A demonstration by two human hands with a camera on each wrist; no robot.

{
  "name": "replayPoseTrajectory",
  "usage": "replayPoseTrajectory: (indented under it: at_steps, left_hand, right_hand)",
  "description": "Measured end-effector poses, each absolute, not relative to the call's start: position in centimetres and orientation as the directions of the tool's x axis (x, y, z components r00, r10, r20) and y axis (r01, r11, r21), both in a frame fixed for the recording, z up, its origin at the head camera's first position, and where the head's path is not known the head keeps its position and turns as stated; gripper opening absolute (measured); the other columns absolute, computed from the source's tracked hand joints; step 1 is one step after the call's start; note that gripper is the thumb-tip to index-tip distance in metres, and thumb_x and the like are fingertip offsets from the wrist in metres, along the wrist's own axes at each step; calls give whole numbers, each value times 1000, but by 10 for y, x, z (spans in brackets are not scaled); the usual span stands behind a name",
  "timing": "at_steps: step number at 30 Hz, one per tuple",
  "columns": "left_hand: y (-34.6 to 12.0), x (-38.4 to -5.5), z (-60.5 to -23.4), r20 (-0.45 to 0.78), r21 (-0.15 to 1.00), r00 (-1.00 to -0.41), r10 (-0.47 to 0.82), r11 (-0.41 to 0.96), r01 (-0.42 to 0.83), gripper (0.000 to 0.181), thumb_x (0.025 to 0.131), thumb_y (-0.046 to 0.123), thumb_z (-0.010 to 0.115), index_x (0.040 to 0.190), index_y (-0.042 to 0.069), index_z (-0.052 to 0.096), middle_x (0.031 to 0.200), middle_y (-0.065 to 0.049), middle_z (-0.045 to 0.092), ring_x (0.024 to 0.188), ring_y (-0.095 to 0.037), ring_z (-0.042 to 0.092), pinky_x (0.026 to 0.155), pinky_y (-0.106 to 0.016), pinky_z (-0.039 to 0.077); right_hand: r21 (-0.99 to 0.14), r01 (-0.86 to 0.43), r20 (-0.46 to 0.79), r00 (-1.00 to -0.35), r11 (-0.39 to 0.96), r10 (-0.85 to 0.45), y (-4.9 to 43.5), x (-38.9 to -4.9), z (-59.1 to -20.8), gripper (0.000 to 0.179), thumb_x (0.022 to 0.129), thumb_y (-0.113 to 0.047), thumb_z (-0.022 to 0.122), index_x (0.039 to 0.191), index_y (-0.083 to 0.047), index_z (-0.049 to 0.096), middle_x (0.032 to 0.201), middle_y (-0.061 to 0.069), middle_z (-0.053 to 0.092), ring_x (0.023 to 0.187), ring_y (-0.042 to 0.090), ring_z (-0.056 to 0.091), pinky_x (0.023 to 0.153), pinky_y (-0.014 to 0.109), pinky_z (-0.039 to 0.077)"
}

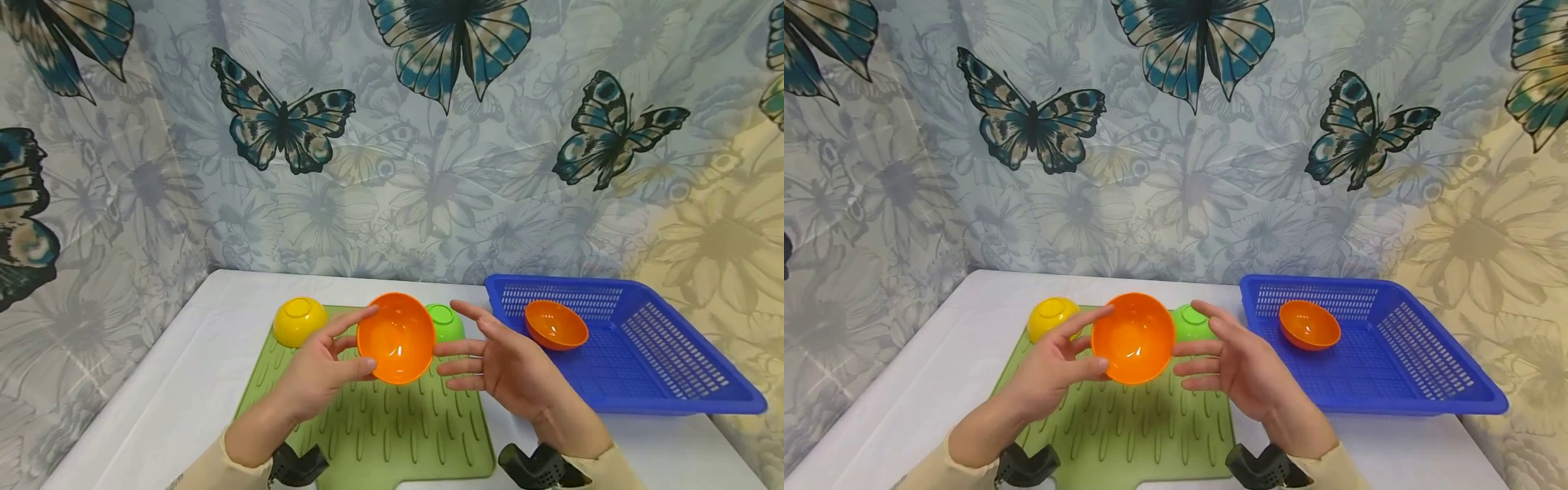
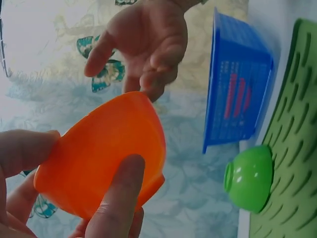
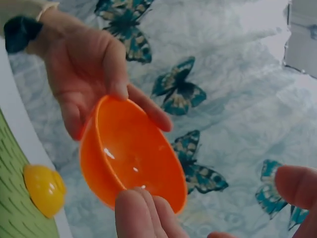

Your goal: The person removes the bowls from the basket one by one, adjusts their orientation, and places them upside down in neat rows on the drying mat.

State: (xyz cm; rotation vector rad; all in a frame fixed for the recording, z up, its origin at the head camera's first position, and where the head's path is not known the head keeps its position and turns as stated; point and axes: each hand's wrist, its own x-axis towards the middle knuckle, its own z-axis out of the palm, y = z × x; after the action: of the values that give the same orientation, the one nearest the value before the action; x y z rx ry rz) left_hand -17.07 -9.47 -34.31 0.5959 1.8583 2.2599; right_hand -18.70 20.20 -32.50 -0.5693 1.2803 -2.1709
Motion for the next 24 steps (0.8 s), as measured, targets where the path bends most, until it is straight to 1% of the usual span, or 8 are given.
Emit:
replayPoseTrajectory:
  at_steps: [3, 5, 9, 12, 13, 18, 21, 24]
  left_hand:
    - [-97, -172, -342, 278, 960, -894, 350, -93, 262, 63, 84, -6, 75, 142, 10, 57, 146, -10, 38, 116, -36, 50, 76, -40, 59]
    - [-98, -172, -342, 323, 942, -872, 368, -39, 333, 59, 85, -6, 74, 140, 10, 60, 147, -7, 36, 106, -35, 56, 69, -34, 58]
    - [-96, -170, -343, 409, 884, -798, 443, 25, 467, 56, 85, -12, 70, 137, 10, 63, 151, -3, 32, 116, -31, 54, 75, -33, 57]
    - [-94, -169, -345, 501, 775, -716, 487, 116, 621, 58, 82, -16, 70, 132, 14, 68, 152, 0, 32, 132, -28, 39, 86, -37, 55]
    - [-93, -169, -346, 532, 727, -685, 498, 146, 671, 58, 81, -16, 71, 130, 15, 70, 152, 0, 33, 133, -28, 38, 89, -37, 54]
    - [-93, -170, -347, 648, 482, -505, 570, 206, 851, 60, 76, -19, 72, 121, 20, 75, 150, -6, 36, 133, -27, 40, 95, -40, 50]
    - [-93, -171, -347, 678, 351, -395, 620, 199, 915, 65, 73, -24, 62, 116, 23, 77, 147, -8, 41, 132, -30, 41, 95, -37, 50]
    - [-92, -170, -346, 677, 219, -313, 667, 224, 950, 73, 63, -23, 57, 111, 29, 78, 143, -5, 47, 129, -32, 43, 90, -32, 52]
  right_hand:
    - [-806, 395, 59, -688, -441, -724, 204, -191, -329, 55, 111, -34, 21, 160, -17, 7, 132, 33, 54, 115, 45, 60, 96, 52, 48]
    - [-776, 442, 38, -679, -450, -733, 205, -193, -331, 59, 110, -40, 19, 160, -17, -1, 135, 36, 50, 118, 48, 56, 97, 52, 47]
    - [-746, 488, 12, -670, -453, -742, 207, -197, -333, 62, 108, -47, 19, 160, -20, -1, 139, 38, 44, 125, 51, 48, 100, 53, 44]
    - [-746, 495, 6, -663, -445, -748, 208, -199, -334, 61, 108, -47, 19, 160, -21, 3, 139, 38, 44, 128, 52, 45, 100, 53, 44]
    - [-750, 493, 6, -661, -441, -750, 208, -200, -335, 60, 108, -47, 19, 160, -21, 4, 139, 38, 45, 128, 52, 45, 101, 53, 43]
    - [-768, 487, 10, -640, -416, -768, 209, -202, -337, 59, 108, -45, 16, 161, -18, 12, 136, 39, 47, 127, 52, 45, 100, 53, 44]
    - [-782, 498, -8, -612, -376, -791, 209, -203, -338, 59, 108, -46, 15, 160, -18, 16, 133, 36, 51, 127, 50, 47, 101, 52, 44]
    - [-803, 497, -35, -590, -328, -807, 208, -203, -339, 58, 108, -46, 15, 159, -19, 17, 130, 31, 56, 122, 45, 54, 101, 52, 44]
